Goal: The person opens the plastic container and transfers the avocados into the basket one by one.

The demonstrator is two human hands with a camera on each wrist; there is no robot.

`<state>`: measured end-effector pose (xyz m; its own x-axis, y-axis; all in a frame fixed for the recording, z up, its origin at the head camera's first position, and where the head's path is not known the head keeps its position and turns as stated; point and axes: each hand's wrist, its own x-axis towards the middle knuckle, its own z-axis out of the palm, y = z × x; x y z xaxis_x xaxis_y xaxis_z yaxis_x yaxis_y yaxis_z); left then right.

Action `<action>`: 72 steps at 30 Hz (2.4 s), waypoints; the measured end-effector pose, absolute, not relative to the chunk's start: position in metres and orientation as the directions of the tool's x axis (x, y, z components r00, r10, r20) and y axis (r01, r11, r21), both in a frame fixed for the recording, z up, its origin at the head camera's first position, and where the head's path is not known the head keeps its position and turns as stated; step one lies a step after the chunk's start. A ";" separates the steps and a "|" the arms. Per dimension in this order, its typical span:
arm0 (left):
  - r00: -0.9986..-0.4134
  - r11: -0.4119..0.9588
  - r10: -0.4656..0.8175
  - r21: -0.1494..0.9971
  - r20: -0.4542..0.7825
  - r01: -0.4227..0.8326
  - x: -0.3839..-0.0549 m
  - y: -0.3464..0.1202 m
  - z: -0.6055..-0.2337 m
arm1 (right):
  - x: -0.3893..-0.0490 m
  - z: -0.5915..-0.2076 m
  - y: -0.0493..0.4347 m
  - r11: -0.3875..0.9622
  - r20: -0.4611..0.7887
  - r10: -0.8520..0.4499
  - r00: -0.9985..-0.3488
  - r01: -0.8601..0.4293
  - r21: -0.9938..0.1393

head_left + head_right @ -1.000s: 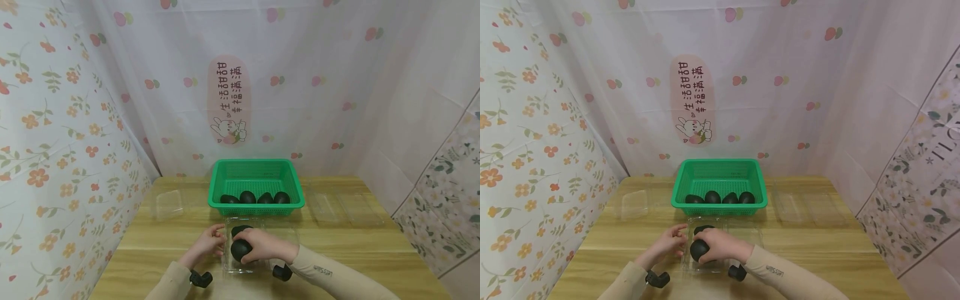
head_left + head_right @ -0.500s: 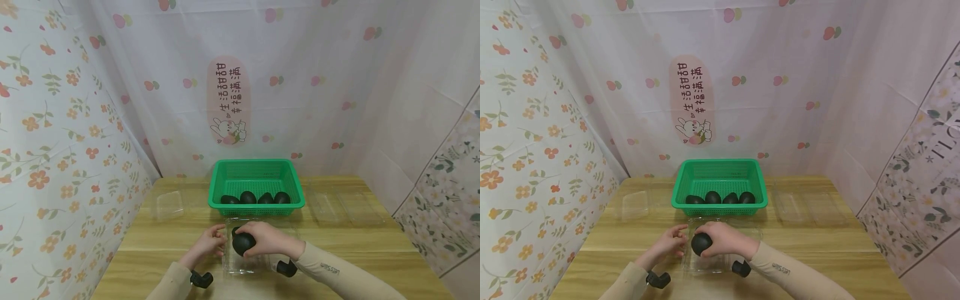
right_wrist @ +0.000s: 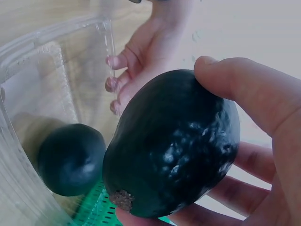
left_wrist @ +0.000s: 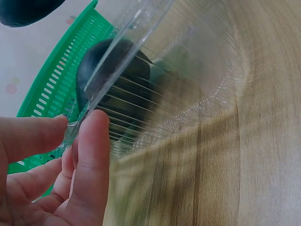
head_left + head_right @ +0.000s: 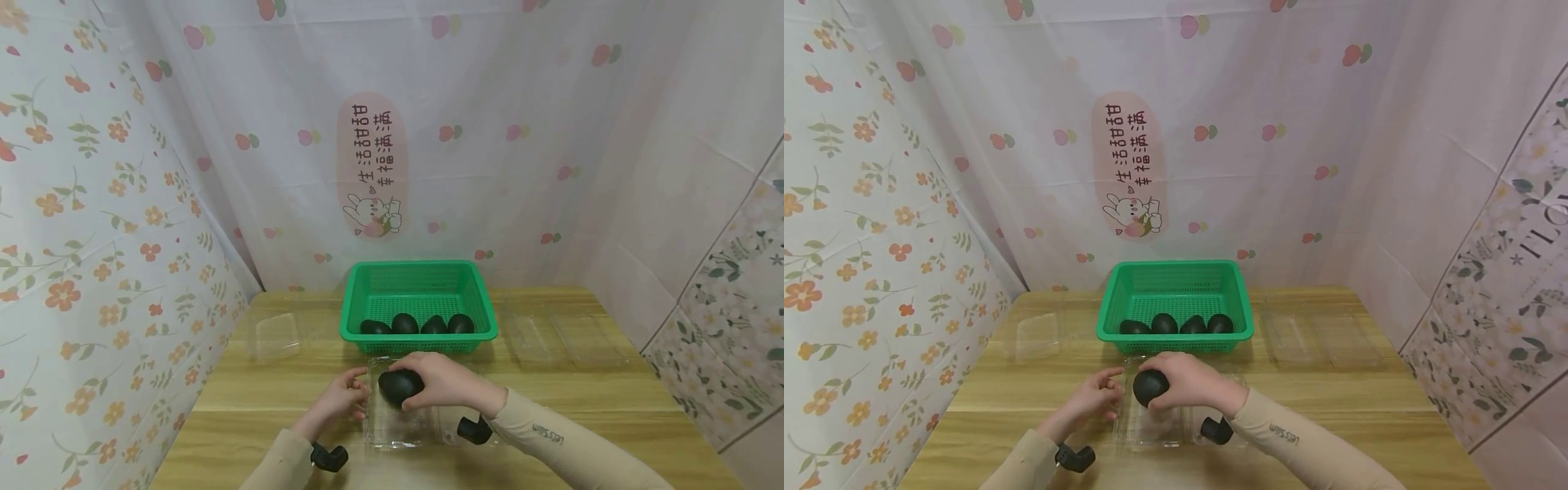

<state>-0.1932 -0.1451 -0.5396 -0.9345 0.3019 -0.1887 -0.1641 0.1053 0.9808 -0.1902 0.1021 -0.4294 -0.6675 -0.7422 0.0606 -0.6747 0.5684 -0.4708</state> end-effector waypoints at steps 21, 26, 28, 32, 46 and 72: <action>-0.937 0.083 0.298 0.982 -0.185 -0.167 -0.193 -0.144 -0.541 | -0.211 -0.422 0.121 0.596 0.073 -0.710 -0.700 -0.653 -0.468; -0.935 0.082 0.303 0.983 -0.184 -0.167 -0.193 -0.144 -0.541 | -0.216 -0.419 0.123 0.603 0.073 -0.696 -0.715 -0.636 -0.482; -0.935 0.079 0.304 0.983 -0.182 -0.166 -0.193 -0.144 -0.542 | -0.218 -0.418 0.124 0.595 0.084 -0.694 -0.715 -0.636 -0.492; -0.935 0.079 0.305 0.983 -0.180 -0.163 -0.194 -0.144 -0.542 | -0.224 -0.418 0.125 0.606 0.100 -0.676 -0.730 -0.628 -0.489; -0.939 0.089 0.298 0.984 -0.173 -0.153 -0.193 -0.144 -0.544 | -0.244 -0.410 0.130 0.620 0.152 -0.624 -0.766 -0.604 -0.501; -0.938 0.122 0.298 0.982 -0.176 -0.145 -0.193 -0.145 -0.540 | -0.289 -0.409 0.134 0.638 0.157 -0.559 -0.814 -0.544 -0.546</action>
<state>-0.1927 -0.1450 -0.5402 -0.9383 0.2981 -0.1756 -0.1450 0.1219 0.9819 -0.2895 0.1344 -0.4092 -0.8138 -0.5595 0.1573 -0.5438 0.6376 -0.5457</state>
